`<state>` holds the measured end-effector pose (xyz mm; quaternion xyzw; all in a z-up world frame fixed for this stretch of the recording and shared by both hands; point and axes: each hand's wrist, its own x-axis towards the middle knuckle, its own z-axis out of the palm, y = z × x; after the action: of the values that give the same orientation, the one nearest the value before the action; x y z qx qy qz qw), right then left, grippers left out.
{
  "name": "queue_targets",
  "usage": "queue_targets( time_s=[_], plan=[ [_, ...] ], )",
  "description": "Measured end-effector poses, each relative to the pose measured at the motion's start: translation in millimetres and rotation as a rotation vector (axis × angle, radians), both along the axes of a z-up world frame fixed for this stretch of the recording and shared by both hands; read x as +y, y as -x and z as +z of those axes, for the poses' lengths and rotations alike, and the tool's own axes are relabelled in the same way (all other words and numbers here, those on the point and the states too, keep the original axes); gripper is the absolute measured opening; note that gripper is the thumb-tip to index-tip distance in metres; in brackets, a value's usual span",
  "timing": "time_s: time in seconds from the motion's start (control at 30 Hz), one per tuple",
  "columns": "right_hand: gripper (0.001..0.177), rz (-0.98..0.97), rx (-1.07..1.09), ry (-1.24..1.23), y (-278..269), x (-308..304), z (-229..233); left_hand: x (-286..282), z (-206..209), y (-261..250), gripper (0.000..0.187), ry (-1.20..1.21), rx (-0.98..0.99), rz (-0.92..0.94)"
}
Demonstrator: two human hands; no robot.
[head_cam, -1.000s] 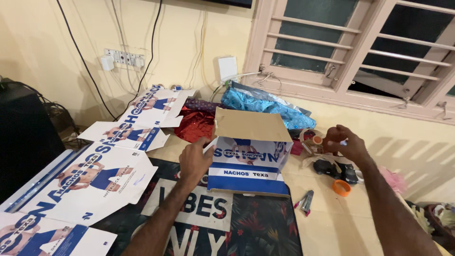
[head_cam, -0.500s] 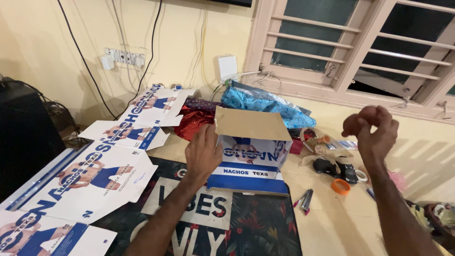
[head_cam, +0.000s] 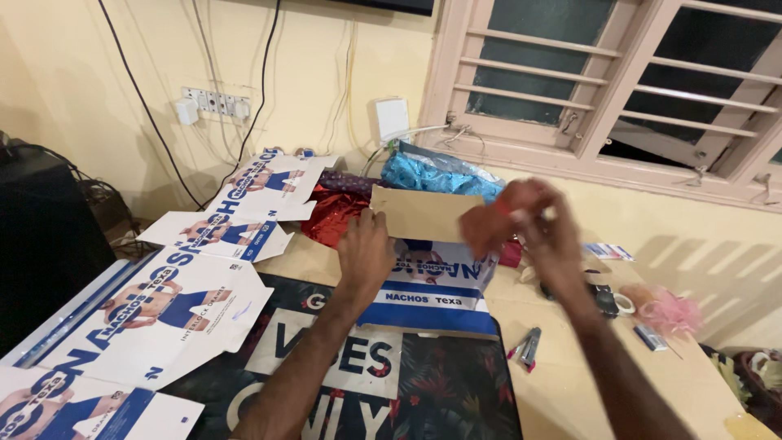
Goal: The person assembles a small cardboard box on a table. They fold the flaps, secure the seams with clear tape using a handheld dispenser, and then open the box to reveal a red toy car inside.
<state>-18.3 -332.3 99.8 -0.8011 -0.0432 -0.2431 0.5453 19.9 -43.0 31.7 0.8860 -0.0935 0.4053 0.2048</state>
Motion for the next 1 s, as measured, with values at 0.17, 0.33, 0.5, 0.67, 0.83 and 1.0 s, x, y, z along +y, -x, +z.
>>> queue_targets(
  time_s=[0.17, 0.33, 0.5, 0.67, 0.83, 1.0],
  plan=[
    [0.051, 0.21, -0.345, 0.331, 3, 56, -46, -9, -4, -28, 0.014, 0.025, 0.137, -0.01],
    [0.054, 0.129, -0.37, 0.268, 7, 87, -77, -6, -17, -41, 0.007, -0.008, 0.055, -0.002],
    [0.054, -0.007, -0.449, 0.363, 7, 87, -83, 0, -10, -31, 0.005, 0.016, 0.098, -0.041],
    [0.052, -0.048, -0.448, 0.314, 8, 80, -77, 4, 13, -18, 0.018, 0.08, 0.157, -0.08],
    [0.051, -0.078, -0.441, 0.275, 10, 80, -75, -1, 18, -12, 0.02, 0.086, 0.203, -0.066],
    [0.054, -0.095, -0.53, 0.444, 9, 85, -80, -4, 11, -12, 0.007, 0.042, 0.127, -0.072]
  ],
)
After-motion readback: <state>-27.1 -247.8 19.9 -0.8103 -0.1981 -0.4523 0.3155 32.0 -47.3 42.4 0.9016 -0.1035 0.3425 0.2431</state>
